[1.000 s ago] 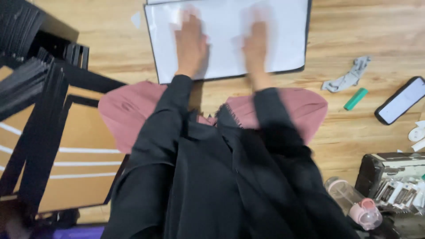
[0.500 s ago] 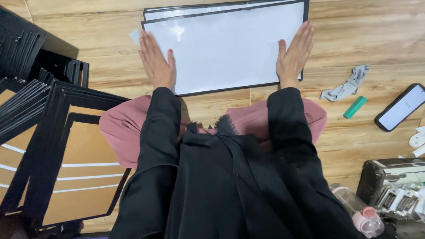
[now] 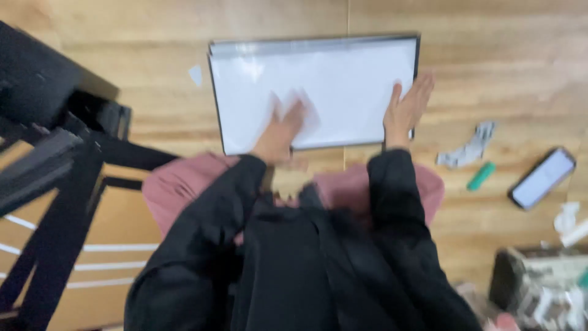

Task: Manually assembling folder covers by inserting white paper sheets and smoothing them out.

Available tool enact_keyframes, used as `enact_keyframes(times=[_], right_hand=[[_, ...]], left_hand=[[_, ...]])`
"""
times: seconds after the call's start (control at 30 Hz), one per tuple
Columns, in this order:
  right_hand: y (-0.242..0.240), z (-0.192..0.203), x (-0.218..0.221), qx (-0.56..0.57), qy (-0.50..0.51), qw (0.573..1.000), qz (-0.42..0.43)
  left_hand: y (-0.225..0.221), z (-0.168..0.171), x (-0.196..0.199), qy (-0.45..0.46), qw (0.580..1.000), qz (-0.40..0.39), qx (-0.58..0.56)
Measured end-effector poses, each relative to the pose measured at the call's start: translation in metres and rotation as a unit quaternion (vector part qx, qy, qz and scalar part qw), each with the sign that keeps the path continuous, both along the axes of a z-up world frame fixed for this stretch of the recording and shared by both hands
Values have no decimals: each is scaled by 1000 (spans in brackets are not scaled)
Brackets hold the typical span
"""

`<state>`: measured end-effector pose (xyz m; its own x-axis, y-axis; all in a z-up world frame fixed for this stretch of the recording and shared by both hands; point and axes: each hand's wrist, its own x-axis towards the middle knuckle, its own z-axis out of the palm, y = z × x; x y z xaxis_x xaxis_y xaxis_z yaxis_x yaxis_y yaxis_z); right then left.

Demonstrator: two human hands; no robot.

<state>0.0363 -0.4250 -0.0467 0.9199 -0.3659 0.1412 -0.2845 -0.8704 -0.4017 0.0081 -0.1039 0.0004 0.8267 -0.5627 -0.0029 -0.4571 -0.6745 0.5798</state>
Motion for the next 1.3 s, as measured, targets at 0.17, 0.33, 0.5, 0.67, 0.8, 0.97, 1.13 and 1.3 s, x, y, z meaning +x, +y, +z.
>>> enact_keyframes(times=[0.17,0.33,0.5,0.67,0.8,0.97,1.13,1.3], right_hand=[[-3,0,9,27,0,1000,0],[-8,-3,13,52,48,997,9],[21,10,56,16,-101,986,132],[105,35,131,90,-73,896,430],[139,45,106,29,-40,915,400],[124,24,109,8,-61,889,455],[148,28,41,47,27,919,390],[72,-14,37,19,34,923,382]], left_hand=[[1,18,16,-74,963,-103,238],[3,10,16,-81,964,-108,230],[-6,22,10,-99,969,-114,198],[-17,29,18,-101,967,-109,209],[-13,22,15,-115,969,-87,203],[-15,24,22,-73,977,-87,181],[-7,1,38,-24,995,24,99],[38,12,38,45,961,153,226]])
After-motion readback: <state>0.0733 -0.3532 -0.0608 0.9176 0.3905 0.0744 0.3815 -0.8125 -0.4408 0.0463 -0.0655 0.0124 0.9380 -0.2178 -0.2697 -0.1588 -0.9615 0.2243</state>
